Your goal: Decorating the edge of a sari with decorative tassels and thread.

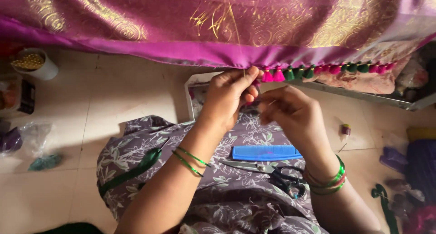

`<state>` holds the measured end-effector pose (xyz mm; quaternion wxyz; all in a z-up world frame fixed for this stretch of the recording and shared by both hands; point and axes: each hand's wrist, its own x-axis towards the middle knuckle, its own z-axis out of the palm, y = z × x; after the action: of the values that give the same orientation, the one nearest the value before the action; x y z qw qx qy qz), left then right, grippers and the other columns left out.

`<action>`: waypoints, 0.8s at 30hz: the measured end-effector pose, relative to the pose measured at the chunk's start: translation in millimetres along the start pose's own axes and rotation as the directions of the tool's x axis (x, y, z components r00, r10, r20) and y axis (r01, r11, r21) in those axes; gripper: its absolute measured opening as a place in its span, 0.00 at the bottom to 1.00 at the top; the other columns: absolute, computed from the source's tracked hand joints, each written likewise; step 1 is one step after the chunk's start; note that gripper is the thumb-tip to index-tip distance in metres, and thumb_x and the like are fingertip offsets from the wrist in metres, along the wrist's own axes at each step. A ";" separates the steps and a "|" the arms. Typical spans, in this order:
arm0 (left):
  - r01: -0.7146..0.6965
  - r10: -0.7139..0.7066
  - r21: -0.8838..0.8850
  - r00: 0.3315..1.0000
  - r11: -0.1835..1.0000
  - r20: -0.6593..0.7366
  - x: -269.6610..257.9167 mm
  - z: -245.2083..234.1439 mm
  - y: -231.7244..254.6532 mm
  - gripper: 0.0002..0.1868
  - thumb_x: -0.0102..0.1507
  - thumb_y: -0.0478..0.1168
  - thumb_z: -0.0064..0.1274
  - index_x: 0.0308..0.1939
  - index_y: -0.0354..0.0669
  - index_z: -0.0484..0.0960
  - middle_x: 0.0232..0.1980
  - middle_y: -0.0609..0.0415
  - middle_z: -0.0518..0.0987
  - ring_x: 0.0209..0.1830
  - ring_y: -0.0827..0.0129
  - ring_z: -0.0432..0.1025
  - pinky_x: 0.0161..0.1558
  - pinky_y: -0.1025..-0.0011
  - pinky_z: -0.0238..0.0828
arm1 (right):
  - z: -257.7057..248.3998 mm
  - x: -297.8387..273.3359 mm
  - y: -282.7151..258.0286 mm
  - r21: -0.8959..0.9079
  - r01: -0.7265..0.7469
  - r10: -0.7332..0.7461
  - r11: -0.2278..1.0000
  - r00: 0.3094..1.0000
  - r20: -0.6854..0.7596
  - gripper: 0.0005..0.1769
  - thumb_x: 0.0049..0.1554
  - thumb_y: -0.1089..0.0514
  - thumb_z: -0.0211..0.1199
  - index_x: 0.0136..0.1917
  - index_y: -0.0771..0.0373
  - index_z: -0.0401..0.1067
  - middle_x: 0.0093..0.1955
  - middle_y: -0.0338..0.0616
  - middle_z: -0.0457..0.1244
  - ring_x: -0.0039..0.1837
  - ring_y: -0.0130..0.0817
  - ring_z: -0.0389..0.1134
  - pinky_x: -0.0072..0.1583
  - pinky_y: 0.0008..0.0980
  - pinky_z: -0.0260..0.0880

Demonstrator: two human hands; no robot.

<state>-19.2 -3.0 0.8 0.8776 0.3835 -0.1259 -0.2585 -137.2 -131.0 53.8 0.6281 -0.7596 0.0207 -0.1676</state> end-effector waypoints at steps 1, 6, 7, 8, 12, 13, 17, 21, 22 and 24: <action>0.001 -0.001 -0.008 1.000 1.000 -0.004 1.2 0.1 0.5 0.12 0.67 0.42 0.59 0.45 0.36 0.87 0.34 0.56 0.82 0.26 0.79 0.69 0.28 0.81 0.66 | -4.1 -0.8 -0.7 -0.110 -0.003 0.008 0.994 0.999 0.048 0.09 0.58 0.68 0.61 0.53 0.72 0.73 0.44 0.45 0.69 0.43 0.29 0.72 0.47 0.28 0.76; 0.011 -0.009 0.049 0.999 0.999 -0.038 -0.8 -1.4 15.2 0.12 0.66 0.42 0.59 0.43 0.36 0.86 0.36 0.58 0.83 0.29 0.80 0.72 0.30 0.81 0.69 | -49.9 -13.5 -3.3 -0.464 0.154 -0.031 0.872 0.965 0.262 0.04 0.51 0.67 0.71 0.42 0.69 0.80 0.41 0.42 0.67 0.41 0.32 0.70 0.43 0.32 0.70; 0.022 -0.020 0.060 0.999 0.998 -0.045 -0.7 -3.3 17.6 0.12 0.66 0.42 0.58 0.43 0.36 0.86 0.36 0.58 0.83 0.29 0.80 0.72 0.30 0.81 0.69 | -64.4 -16.6 -0.3 -0.416 0.238 -0.085 0.878 0.932 0.353 0.03 0.50 0.68 0.71 0.41 0.68 0.79 0.42 0.40 0.68 0.45 0.33 0.70 0.46 0.32 0.71; 0.018 -0.015 0.056 0.999 0.998 -0.045 -0.3 -4.2 18.1 0.12 0.66 0.42 0.58 0.43 0.36 0.86 0.36 0.58 0.83 0.29 0.80 0.72 0.30 0.81 0.69 | -73.9 -18.7 3.3 -0.418 0.242 -0.086 0.876 0.930 0.357 0.03 0.50 0.68 0.71 0.41 0.68 0.79 0.42 0.40 0.68 0.45 0.33 0.70 0.46 0.32 0.71; 0.033 -0.033 -0.005 0.999 0.999 -0.018 1.9 -8.8 15.4 0.10 0.66 0.41 0.59 0.42 0.36 0.86 0.36 0.57 0.83 0.29 0.79 0.72 0.31 0.80 0.68 | -90.6 -23.5 -0.4 0.422 0.168 -0.283 0.891 0.932 0.226 0.05 0.58 0.63 0.66 0.48 0.62 0.79 0.59 0.45 0.67 0.65 0.43 0.66 0.64 0.48 0.66; 0.034 -0.034 -0.036 0.999 0.999 -0.002 3.1 -9.4 13.6 0.10 0.67 0.41 0.59 0.43 0.36 0.86 0.36 0.56 0.83 0.30 0.79 0.72 0.32 0.80 0.68 | -90.1 -23.4 -6.2 0.601 0.194 -0.355 0.775 0.921 0.160 0.05 0.60 0.59 0.64 0.51 0.59 0.78 0.64 0.45 0.66 0.72 0.46 0.64 0.71 0.56 0.63; 0.053 -0.054 -0.095 0.999 0.994 -0.009 3.6 -7.6 12.8 0.09 0.66 0.40 0.58 0.42 0.36 0.86 0.37 0.56 0.83 0.30 0.77 0.73 0.33 0.80 0.69 | -119.4 -29.4 25.7 0.792 0.171 -0.399 0.586 0.912 0.098 0.08 0.69 0.55 0.61 0.57 0.60 0.75 0.65 0.48 0.68 0.71 0.47 0.66 0.82 0.65 0.55; 0.039 -0.039 -0.043 0.999 0.998 -0.009 -2.9 -5.3 14.3 0.10 0.67 0.41 0.57 0.42 0.36 0.85 0.35 0.58 0.82 0.29 0.79 0.71 0.32 0.80 0.67 | -106.0 -19.8 19.7 0.855 0.158 -0.422 0.494 0.904 0.076 0.14 0.70 0.50 0.62 0.57 0.64 0.74 0.60 0.47 0.69 0.64 0.41 0.68 0.74 0.55 0.62; 0.029 -0.029 0.003 1.000 1.000 0.012 -4.1 -4.4 15.1 0.11 0.68 0.42 0.57 0.43 0.35 0.86 0.32 0.59 0.80 0.29 0.80 0.71 0.33 0.81 0.67 | -98.0 -15.7 14.4 0.844 0.186 -0.411 0.503 0.910 0.045 0.18 0.65 0.49 0.64 0.60 0.65 0.75 0.62 0.51 0.68 0.64 0.45 0.69 0.70 0.56 0.67; 0.040 -0.041 0.078 0.999 0.996 0.009 -5.0 -3.6 15.9 0.12 0.68 0.43 0.57 0.42 0.36 0.86 0.28 0.59 0.78 0.25 0.80 0.68 0.28 0.81 0.63 | -103.4 -16.3 35.0 0.784 0.251 -0.401 0.567 0.916 -0.004 0.10 0.67 0.59 0.65 0.59 0.67 0.76 0.56 0.52 0.69 0.56 0.41 0.67 0.61 0.44 0.68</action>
<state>-16.2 11.1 9.9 0.8559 0.4183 -0.1328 -0.2733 -175.3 -232.4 32.5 0.8482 -0.4195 -0.2489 -0.2062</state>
